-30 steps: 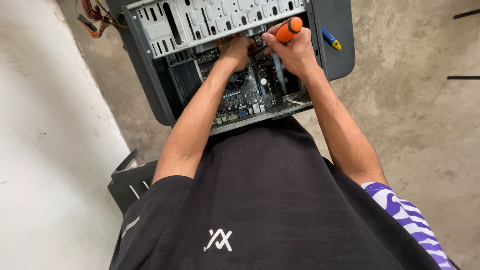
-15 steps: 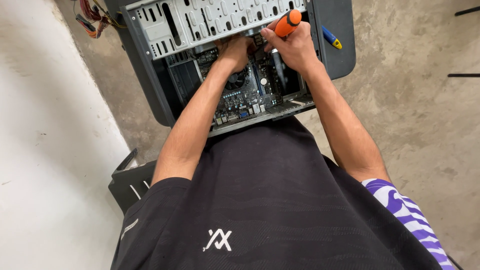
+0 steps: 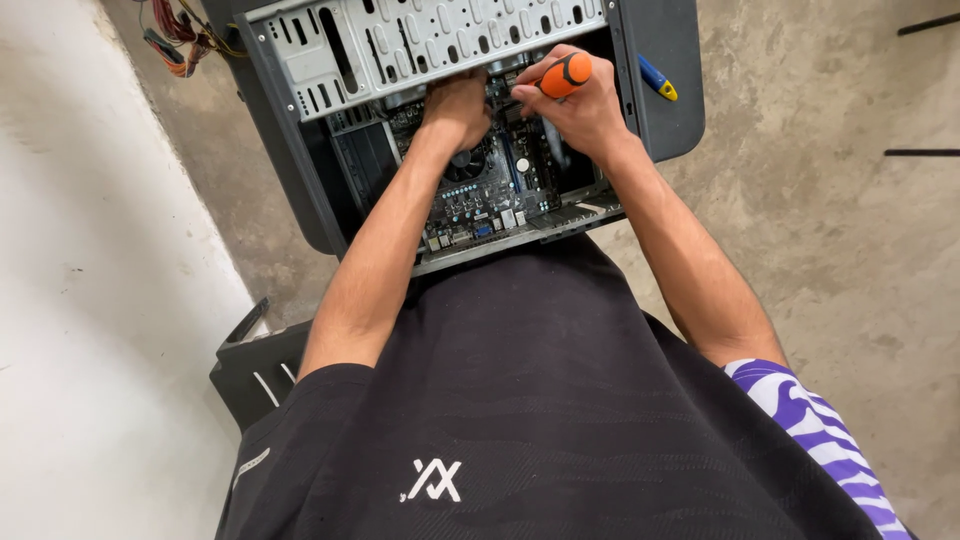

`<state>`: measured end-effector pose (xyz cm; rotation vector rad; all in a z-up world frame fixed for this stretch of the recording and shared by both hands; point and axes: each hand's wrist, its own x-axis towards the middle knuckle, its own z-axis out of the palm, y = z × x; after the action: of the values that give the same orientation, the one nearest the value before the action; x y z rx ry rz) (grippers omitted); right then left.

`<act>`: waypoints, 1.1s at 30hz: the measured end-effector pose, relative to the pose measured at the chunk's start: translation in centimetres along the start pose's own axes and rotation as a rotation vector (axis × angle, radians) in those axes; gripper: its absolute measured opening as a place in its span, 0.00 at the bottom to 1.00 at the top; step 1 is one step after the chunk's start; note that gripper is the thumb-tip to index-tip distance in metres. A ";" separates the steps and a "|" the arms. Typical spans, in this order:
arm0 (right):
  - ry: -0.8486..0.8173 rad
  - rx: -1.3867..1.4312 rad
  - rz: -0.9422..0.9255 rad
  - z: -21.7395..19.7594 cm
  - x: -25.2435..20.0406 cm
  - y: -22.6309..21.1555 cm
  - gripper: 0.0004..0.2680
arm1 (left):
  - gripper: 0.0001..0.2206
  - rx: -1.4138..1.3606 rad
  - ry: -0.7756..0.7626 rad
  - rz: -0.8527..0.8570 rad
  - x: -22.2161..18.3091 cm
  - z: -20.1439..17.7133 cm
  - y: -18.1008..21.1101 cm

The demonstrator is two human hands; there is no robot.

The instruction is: The person is unscrewing the motherboard from a computer case, cleaning the internal components with a brush, and inspecting the power supply unit.

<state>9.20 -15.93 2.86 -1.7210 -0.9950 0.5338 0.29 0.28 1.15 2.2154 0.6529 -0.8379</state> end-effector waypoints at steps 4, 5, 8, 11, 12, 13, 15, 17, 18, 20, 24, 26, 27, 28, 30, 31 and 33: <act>0.105 0.041 -0.076 1.3 0.0 0.8 0.07 | 0.32 -0.027 -0.029 0.007 -0.1 -0.1 -0.4; 0.103 0.041 -0.080 1.3 0.3 1.1 0.07 | 0.32 -0.028 -0.024 0.006 -0.3 -0.3 -0.2; 0.175 -0.070 -0.112 1.9 0.8 1.4 0.09 | 0.29 -0.016 -0.047 0.031 -0.5 -0.1 -0.6; 0.194 -0.247 -0.172 2.1 1.1 1.2 0.08 | 0.26 0.190 0.075 0.209 0.2 1.5 -0.6; 0.207 -0.229 -0.171 2.1 1.3 1.0 0.09 | 0.25 0.195 0.081 0.181 0.2 1.7 -0.3; 0.220 -0.212 -0.170 2.1 1.6 0.9 0.10 | 0.24 0.200 0.087 0.153 0.2 1.9 0.0; 0.216 -0.278 -0.168 2.2 1.5 2.1 0.11 | 0.17 0.167 0.169 0.185 0.9 3.4 -0.7; 0.215 -0.345 -0.167 1.7 1.6 2.1 0.12 | 0.14 0.136 0.253 0.219 1.3 4.1 -1.1; 0.114 -0.371 -0.151 1.3 1.6 1.6 0.13 | 0.12 0.120 0.264 0.200 1.3 4.2 -1.2; 0.011 -0.395 -0.135 -0.2 1.5 -0.1 0.16 | 0.15 0.104 0.274 0.178 1.4 4.4 -1.3; -0.228 -0.441 -0.384 -4.3 3.0 -5.9 0.18 | 0.13 0.203 0.321 0.247 2.0 4.6 -2.0; -0.331 -0.454 -0.531 -5.6 3.7 -7.6 0.12 | 0.12 0.252 0.383 0.297 1.5 4.0 -1.6; -0.375 -0.544 -0.479 -5.9 3.9 -7.7 0.09 | 0.15 0.240 0.273 0.243 0.8 3.2 -1.1; -0.422 -0.634 -0.427 -6.2 4.2 -7.7 0.06 | 0.18 0.225 0.164 0.190 0.2 2.4 -0.4; -0.361 -0.831 -0.408 -5.5 4.5 -5.6 0.10 | 0.20 0.218 0.106 0.156 -0.8 1.2 0.3; -0.294 -1.024 -0.386 -5.2 4.6 -4.5 0.18 | 0.23 0.212 0.046 0.123 -1.3 0.6 0.6; -0.203 -1.144 -0.411 -3.2 4.9 -3.6 0.20 | 0.17 0.248 0.084 0.176 0.6 1.7 -0.6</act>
<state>13.01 -13.18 7.91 -2.3296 -1.9753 -0.2208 -0.34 -0.45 -0.50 2.5006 0.4013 -0.7739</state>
